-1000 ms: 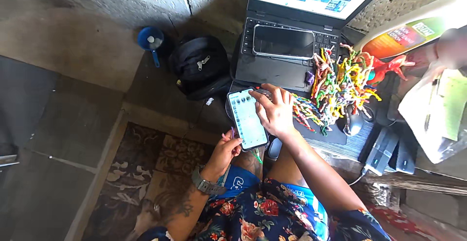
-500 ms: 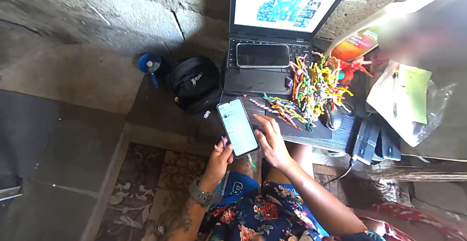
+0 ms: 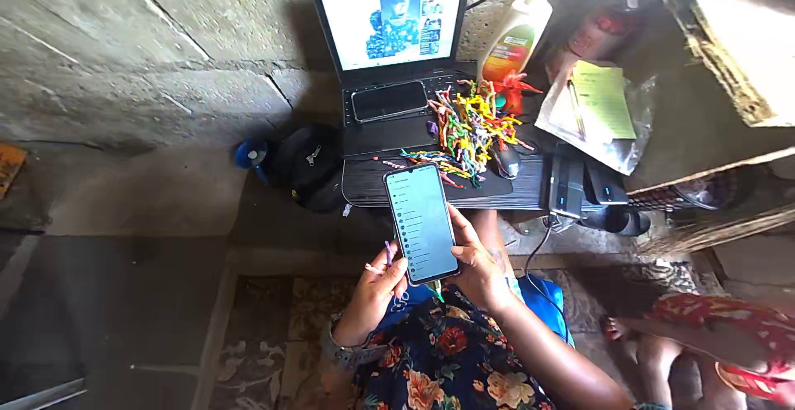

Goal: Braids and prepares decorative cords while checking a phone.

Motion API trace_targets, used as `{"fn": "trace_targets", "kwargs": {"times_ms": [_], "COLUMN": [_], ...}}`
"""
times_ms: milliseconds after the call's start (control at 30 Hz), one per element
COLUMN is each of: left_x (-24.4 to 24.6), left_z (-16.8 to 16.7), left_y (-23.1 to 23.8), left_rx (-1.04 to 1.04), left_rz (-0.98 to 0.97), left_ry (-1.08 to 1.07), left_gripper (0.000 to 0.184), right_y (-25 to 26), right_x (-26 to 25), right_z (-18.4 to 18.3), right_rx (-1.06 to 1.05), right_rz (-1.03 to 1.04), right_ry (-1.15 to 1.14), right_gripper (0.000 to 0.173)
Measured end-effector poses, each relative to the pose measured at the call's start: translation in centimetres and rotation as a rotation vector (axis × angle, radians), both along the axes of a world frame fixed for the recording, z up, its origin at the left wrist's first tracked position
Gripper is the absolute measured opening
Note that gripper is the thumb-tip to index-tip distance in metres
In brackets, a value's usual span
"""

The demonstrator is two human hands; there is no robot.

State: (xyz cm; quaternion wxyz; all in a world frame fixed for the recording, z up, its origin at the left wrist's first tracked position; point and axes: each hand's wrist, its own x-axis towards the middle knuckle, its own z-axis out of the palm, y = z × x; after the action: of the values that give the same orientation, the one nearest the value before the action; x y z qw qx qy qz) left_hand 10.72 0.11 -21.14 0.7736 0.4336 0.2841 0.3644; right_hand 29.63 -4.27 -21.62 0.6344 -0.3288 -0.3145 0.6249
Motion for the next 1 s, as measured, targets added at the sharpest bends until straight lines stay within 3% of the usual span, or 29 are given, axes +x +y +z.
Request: {"fn": "trace_targets", "kwargs": {"times_ms": [167, 367, 667, 1000], "left_x": [1.8, 2.7, 5.1, 6.2], "left_z": [1.9, 2.7, 3.9, 4.6], "left_y": [-1.5, -2.5, -4.2, -5.1], "left_rx": [0.011, 0.1, 0.253, 0.347], "left_rz": [-0.056, -0.136, 0.045, 0.145], "left_ry": [-0.075, -0.091, 0.089, 0.166], "left_gripper": [0.033, 0.044, 0.037, 0.034], "right_y": [-2.5, -4.1, -4.8, -5.5], "right_x": [1.3, 2.0, 1.7, 1.8], "right_z": [0.6, 1.3, 1.5, 1.2], "right_rx": [0.061, 0.109, 0.057, 0.161], "right_rz": [-0.045, -0.043, -0.142, -0.159], "right_ry": [0.12, 0.204, 0.082, 0.01], "right_gripper": [0.075, 0.064, 0.051, 0.061]}}
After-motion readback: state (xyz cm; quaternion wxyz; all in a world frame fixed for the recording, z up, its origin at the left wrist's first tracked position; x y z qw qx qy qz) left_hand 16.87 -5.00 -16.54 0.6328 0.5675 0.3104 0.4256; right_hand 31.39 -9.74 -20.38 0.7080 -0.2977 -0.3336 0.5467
